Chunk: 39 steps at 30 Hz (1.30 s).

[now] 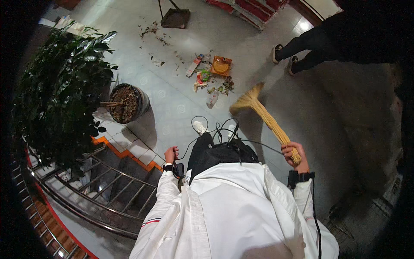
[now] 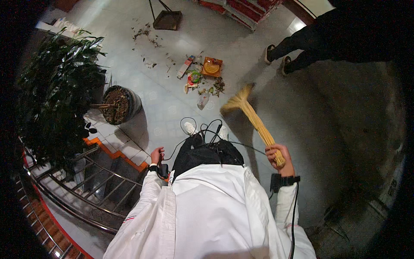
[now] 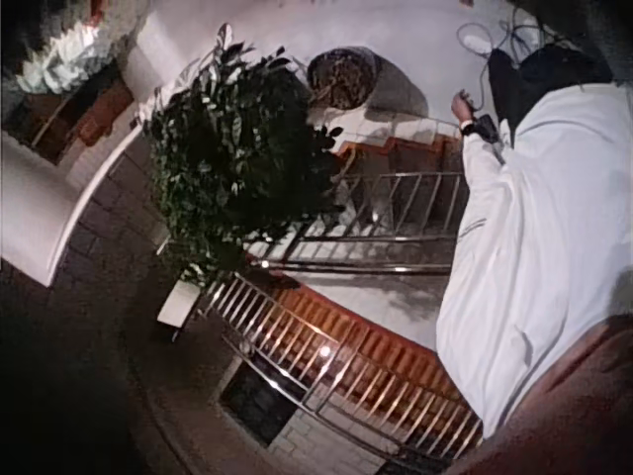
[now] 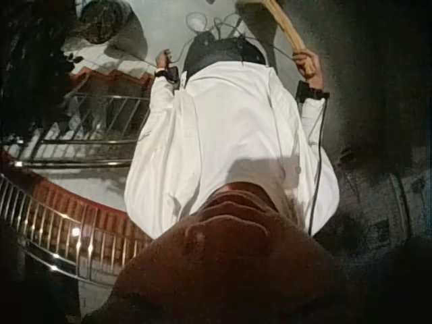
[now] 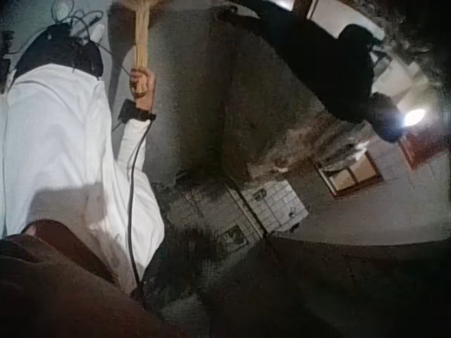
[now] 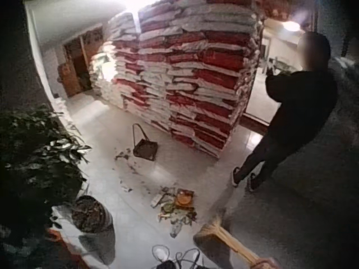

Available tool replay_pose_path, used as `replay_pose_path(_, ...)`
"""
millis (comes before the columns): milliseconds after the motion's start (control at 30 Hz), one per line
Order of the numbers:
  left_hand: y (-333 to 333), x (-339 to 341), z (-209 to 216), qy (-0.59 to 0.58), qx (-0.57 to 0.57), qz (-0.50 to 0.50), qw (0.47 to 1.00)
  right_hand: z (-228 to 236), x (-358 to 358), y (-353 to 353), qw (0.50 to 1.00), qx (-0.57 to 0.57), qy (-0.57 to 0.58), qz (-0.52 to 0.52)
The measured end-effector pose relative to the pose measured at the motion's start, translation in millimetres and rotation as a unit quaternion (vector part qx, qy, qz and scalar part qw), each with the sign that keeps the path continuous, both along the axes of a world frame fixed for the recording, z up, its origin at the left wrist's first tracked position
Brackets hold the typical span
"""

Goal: The person sweeps a tiled floor with a broom, gathering debris into a pile. They then use a dustpan to collect the swept debris. The person moves around a staircase and stacks of sacks while sweeping.

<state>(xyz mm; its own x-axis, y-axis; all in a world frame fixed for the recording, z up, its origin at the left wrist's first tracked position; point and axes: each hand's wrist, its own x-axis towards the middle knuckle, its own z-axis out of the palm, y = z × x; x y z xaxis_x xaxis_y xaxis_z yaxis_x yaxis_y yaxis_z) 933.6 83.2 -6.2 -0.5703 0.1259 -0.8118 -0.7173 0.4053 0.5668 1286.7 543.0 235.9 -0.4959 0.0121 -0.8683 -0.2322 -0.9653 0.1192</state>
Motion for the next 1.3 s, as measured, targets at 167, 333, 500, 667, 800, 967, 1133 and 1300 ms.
replay_pose_path(167, 3, -35, -6, -0.059, 0.019, -0.015, 0.998, 9, -18, -34, 0.994, 0.032, -0.106, 0.004)
replay_pose_path(333, -22, -39, -17, -0.078, 0.002, -0.042, 0.996, -48, -74, -48, 0.983, 0.103, -0.151, 0.014)
replay_pose_path(500, -57, -29, -25, -0.101, -0.018, -0.023, 0.994, -102, -143, -55, 0.986, 0.114, -0.114, 0.039)
replay_pose_path(667, -77, -18, -27, -0.092, -0.035, -0.025, 0.995, -121, -211, -56, 0.995, -0.015, -0.035, 0.089)
replay_pose_path(800, -66, -20, -27, -0.106, -0.039, -0.021, 0.993, -103, -224, -42, 0.996, -0.007, 0.004, 0.094)
replay_pose_path(967, -25, -29, -25, -0.07, -0.016, -0.041, 0.997, -46, -171, -21, 0.995, 0.052, 0.01, 0.085)
replay_pose_path(1133, 27, -21, -21, -0.05, -0.021, -0.047, 0.997, 3, -77, 32, 0.995, 0.057, -0.043, 0.067)
replay_pose_path(1300, 82, 7, -29, -0.032, -0.053, -0.001, 0.998, 3, 4, 101, 0.986, 0.103, -0.104, 0.084)
